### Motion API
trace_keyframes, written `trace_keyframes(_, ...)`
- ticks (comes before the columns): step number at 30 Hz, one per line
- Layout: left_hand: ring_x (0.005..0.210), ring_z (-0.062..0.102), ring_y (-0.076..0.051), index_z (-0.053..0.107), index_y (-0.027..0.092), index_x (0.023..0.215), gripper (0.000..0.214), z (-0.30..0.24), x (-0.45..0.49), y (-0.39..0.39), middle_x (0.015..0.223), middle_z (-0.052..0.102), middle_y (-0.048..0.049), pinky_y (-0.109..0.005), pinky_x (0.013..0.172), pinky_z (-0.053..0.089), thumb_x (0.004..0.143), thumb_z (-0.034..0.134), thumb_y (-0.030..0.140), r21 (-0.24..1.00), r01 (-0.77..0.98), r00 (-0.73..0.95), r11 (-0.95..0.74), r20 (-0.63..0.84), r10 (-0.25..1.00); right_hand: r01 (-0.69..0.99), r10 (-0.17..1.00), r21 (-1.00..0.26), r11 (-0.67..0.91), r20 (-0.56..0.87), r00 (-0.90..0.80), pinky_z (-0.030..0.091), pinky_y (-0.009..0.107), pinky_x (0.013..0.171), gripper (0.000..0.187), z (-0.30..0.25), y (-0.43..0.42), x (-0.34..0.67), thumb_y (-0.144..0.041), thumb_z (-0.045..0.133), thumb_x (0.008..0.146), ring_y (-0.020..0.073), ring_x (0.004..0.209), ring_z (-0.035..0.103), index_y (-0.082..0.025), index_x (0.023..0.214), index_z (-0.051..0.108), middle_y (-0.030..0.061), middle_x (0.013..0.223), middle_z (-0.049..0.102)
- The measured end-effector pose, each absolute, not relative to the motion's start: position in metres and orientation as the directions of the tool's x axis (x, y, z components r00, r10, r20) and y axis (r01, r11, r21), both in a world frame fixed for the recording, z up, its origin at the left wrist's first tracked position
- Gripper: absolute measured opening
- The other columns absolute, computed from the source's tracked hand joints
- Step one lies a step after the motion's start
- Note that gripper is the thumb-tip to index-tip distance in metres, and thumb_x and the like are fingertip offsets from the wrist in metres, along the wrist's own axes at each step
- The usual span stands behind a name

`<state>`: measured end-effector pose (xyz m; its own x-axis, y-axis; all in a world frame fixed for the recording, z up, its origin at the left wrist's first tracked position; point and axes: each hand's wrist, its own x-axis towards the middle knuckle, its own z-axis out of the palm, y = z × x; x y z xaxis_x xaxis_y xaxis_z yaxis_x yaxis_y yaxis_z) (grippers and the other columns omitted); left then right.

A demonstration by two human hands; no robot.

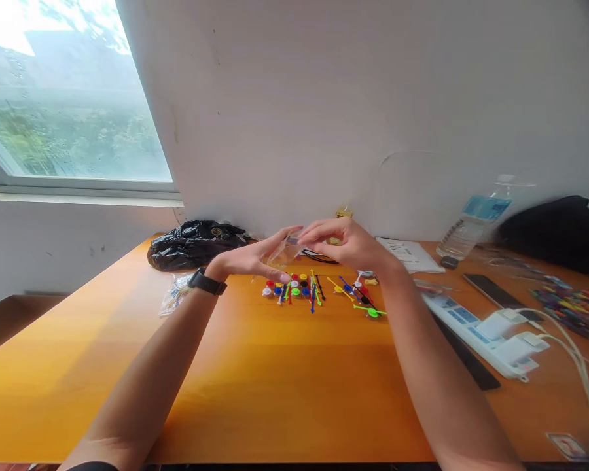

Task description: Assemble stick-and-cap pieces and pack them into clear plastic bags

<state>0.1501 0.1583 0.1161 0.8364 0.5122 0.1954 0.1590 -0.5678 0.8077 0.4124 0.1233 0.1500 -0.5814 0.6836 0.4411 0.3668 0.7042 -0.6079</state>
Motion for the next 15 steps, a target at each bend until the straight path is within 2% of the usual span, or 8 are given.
trace_keyframes(3, 0.129, 0.063, -0.032, 0.033, 0.029, 0.166, 0.098, 0.11, 0.149, 0.164, 0.132, 0.07, -0.0112, -0.044, 0.107, 0.051, 0.083, 0.083, 0.046, 0.814, 0.194, 0.826, -0.548, 0.166, 0.539, 0.381, 0.703, -0.624, 0.682, 0.418, -0.575, 0.056, 0.038, 0.096, 0.028, 0.15, 0.124, 0.416, -0.035, 0.067, 0.092, 0.024, 0.108, 0.07, -0.025, 0.116, 0.078, 0.0058, 0.121, 0.076)
trace_keyframes(5, 0.13, 0.061, -0.033, 0.042, 0.029, 0.162, 0.09, 0.107, 0.146, 0.168, 0.131, 0.07, -0.0093, -0.044, 0.107, 0.049, 0.083, 0.082, 0.047, 0.771, 0.248, 0.804, -0.587, 0.173, 0.568, 0.432, 0.752, -0.629, 0.646, 0.424, -0.505, 0.057, 0.035, 0.087, 0.037, 0.148, 0.129, 0.423, -0.039, 0.069, 0.092, 0.0218, 0.099, 0.071, -0.025, 0.126, 0.071, 0.0063, 0.123, 0.074)
trace_keyframes(6, 0.131, 0.06, -0.033, 0.046, 0.028, 0.159, 0.087, 0.105, 0.144, 0.17, 0.131, 0.071, -0.0088, -0.043, 0.107, 0.049, 0.083, 0.082, 0.048, 0.742, 0.281, 0.792, -0.608, 0.179, 0.584, 0.484, 0.785, -0.623, 0.614, 0.42, -0.456, 0.057, 0.034, 0.082, 0.037, 0.145, 0.133, 0.428, -0.04, 0.069, 0.092, 0.0208, 0.094, 0.07, -0.025, 0.126, 0.069, 0.0067, 0.122, 0.074)
trace_keyframes(8, 0.129, 0.061, -0.034, 0.054, 0.026, 0.153, 0.081, 0.1, 0.14, 0.175, 0.129, 0.072, -0.0088, -0.042, 0.104, 0.049, 0.081, 0.082, 0.051, 0.693, 0.345, 0.771, -0.633, 0.175, 0.612, 0.641, 0.861, -0.575, 0.509, 0.346, -0.373, 0.054, 0.032, 0.074, 0.029, 0.136, 0.145, 0.439, -0.04, 0.069, 0.091, 0.0201, 0.087, 0.069, -0.022, 0.114, 0.071, 0.0075, 0.115, 0.075)
trace_keyframes(10, 0.127, 0.062, -0.034, 0.057, 0.024, 0.15, 0.081, 0.096, 0.137, 0.18, 0.131, 0.072, -0.0104, -0.04, 0.102, 0.049, 0.079, 0.083, 0.053, 0.656, 0.408, 0.749, -0.635, 0.157, 0.644, 0.833, 0.935, -0.433, 0.345, 0.08, -0.345, 0.052, 0.031, 0.072, 0.018, 0.123, 0.161, 0.451, -0.034, 0.075, 0.085, 0.022, 0.085, 0.07, -0.019, 0.094, 0.073, 0.0081, 0.101, 0.077)
trace_keyframes(12, 0.129, 0.061, -0.036, 0.056, 0.023, 0.151, 0.086, 0.093, 0.136, 0.182, 0.138, 0.069, -0.0126, -0.04, 0.103, 0.048, 0.076, 0.085, 0.054, 0.621, 0.461, 0.729, -0.634, 0.142, 0.67, 0.96, 0.942, -0.247, 0.131, -0.27, -0.198, 0.051, 0.031, 0.066, 0.022, 0.108, 0.175, 0.459, -0.03, 0.084, 0.076, 0.0234, 0.078, 0.071, -0.017, 0.088, 0.073, 0.0089, 0.09, 0.077)
trace_keyframes(13, 0.129, 0.061, -0.036, 0.055, 0.023, 0.152, 0.088, 0.092, 0.136, 0.183, 0.14, 0.067, -0.0131, -0.04, 0.103, 0.048, 0.076, 0.085, 0.055, 0.605, 0.479, 0.725, -0.636, 0.136, 0.675, 0.983, 0.927, -0.176, 0.045, -0.359, -0.107, 0.05, 0.031, 0.064, 0.026, 0.1, 0.181, 0.462, -0.03, 0.087, 0.072, 0.0237, 0.075, 0.071, -0.017, 0.089, 0.072, 0.0087, 0.085, 0.077)
trace_keyframes(15, 0.126, 0.062, -0.035, 0.055, 0.023, 0.153, 0.089, 0.094, 0.137, 0.181, 0.139, 0.068, -0.0127, -0.04, 0.102, 0.048, 0.075, 0.085, 0.055, 0.585, 0.478, 0.735, -0.656, 0.142, 0.663, 0.993, 0.914, -0.119, -0.028, -0.406, -0.023, 0.051, 0.032, 0.063, 0.033, 0.087, 0.189, 0.463, -0.031, 0.091, 0.067, 0.0242, 0.071, 0.072, -0.017, 0.09, 0.072, 0.0083, 0.078, 0.076)
